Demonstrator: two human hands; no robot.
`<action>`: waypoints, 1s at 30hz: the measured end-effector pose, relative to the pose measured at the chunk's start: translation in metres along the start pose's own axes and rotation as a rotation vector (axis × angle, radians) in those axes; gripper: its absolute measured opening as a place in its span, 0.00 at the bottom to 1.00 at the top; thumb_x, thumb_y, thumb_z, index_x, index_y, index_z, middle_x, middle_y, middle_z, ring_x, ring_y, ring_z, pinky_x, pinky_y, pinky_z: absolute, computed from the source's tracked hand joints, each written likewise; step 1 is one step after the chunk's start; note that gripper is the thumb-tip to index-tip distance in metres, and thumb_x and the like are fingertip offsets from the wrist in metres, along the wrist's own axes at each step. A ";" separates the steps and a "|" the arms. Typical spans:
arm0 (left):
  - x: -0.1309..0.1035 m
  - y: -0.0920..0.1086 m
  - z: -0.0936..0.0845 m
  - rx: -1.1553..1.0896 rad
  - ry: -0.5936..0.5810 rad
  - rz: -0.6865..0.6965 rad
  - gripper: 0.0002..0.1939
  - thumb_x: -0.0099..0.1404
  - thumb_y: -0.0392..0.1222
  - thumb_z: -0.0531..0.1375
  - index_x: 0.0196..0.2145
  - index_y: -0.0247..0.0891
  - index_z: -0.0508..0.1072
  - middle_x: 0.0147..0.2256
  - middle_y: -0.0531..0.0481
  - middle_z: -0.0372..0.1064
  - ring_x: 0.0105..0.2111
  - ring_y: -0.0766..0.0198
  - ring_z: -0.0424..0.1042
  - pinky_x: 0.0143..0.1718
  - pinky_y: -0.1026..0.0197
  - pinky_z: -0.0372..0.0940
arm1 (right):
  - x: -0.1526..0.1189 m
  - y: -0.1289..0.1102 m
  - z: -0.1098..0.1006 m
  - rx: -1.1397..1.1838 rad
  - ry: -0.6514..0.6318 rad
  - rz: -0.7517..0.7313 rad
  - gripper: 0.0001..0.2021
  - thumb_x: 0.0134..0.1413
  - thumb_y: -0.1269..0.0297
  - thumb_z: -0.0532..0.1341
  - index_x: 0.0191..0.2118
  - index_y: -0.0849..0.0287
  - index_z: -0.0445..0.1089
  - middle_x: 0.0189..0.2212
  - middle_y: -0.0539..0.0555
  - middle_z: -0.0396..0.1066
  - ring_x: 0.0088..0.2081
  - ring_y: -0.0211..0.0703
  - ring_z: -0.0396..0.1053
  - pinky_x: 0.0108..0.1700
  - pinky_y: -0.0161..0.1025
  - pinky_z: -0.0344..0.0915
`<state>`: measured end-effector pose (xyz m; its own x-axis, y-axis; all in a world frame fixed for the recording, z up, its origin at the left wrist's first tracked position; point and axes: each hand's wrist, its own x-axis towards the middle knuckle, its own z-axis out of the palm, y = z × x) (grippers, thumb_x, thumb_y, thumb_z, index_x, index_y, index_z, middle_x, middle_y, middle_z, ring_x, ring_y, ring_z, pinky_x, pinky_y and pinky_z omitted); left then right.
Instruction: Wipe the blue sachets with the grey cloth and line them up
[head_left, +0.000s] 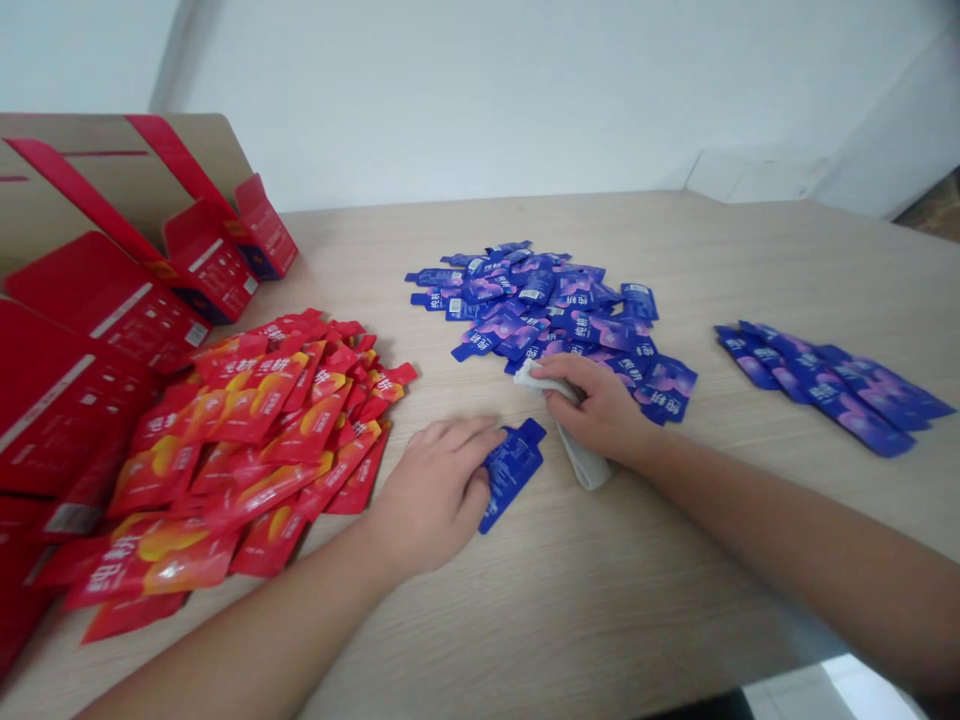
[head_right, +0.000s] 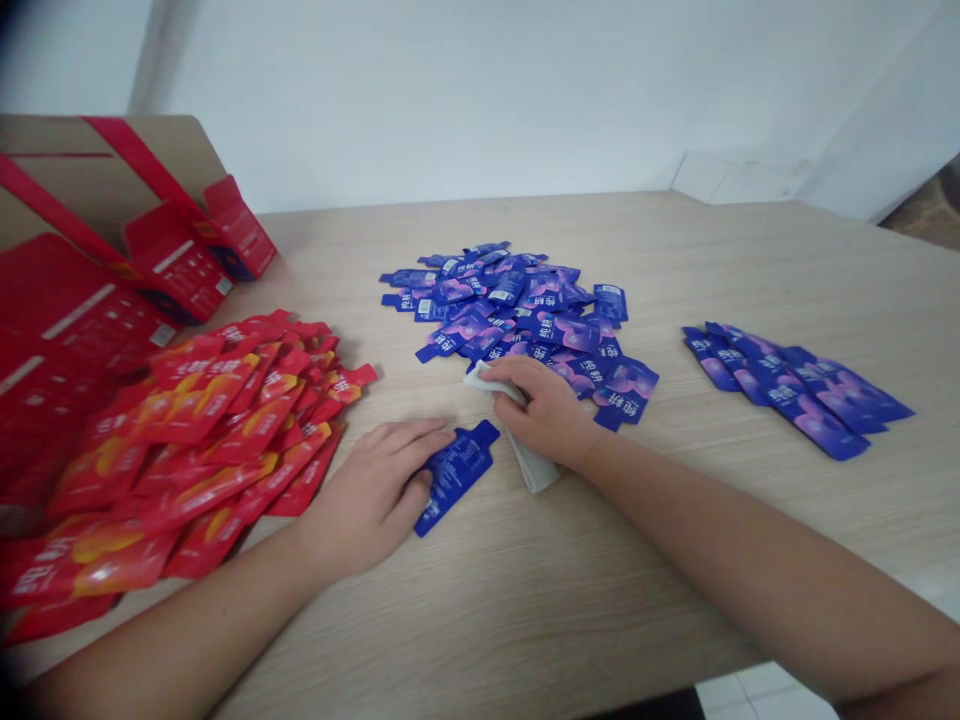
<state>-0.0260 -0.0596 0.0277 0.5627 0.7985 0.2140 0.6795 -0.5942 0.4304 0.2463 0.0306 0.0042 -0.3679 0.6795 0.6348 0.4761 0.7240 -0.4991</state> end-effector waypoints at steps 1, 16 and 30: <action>0.000 0.001 -0.003 0.017 -0.077 0.055 0.30 0.72 0.34 0.57 0.69 0.46 0.68 0.71 0.46 0.65 0.72 0.43 0.60 0.73 0.32 0.55 | 0.000 0.001 0.001 0.002 -0.002 -0.003 0.18 0.59 0.74 0.63 0.52 0.51 0.78 0.52 0.57 0.81 0.54 0.52 0.79 0.60 0.54 0.75; 0.010 0.030 0.014 0.143 -0.314 -0.180 0.63 0.66 0.75 0.61 0.78 0.23 0.44 0.77 0.20 0.34 0.77 0.30 0.40 0.74 0.32 0.48 | 0.000 0.006 0.008 0.009 -0.015 -0.042 0.17 0.61 0.73 0.62 0.53 0.54 0.77 0.54 0.60 0.80 0.57 0.52 0.77 0.64 0.57 0.71; 0.028 -0.015 0.006 0.103 -0.200 -0.032 0.74 0.55 0.74 0.72 0.79 0.31 0.38 0.77 0.21 0.40 0.77 0.33 0.43 0.75 0.32 0.44 | -0.014 -0.049 -0.010 0.142 -0.576 -0.242 0.18 0.60 0.72 0.63 0.54 0.57 0.79 0.57 0.59 0.79 0.57 0.50 0.76 0.62 0.49 0.72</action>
<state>-0.0172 -0.0295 0.0217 0.6154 0.7880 0.0190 0.7372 -0.5839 0.3399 0.2363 -0.0151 0.0259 -0.8409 0.4212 0.3398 0.2302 0.8466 -0.4798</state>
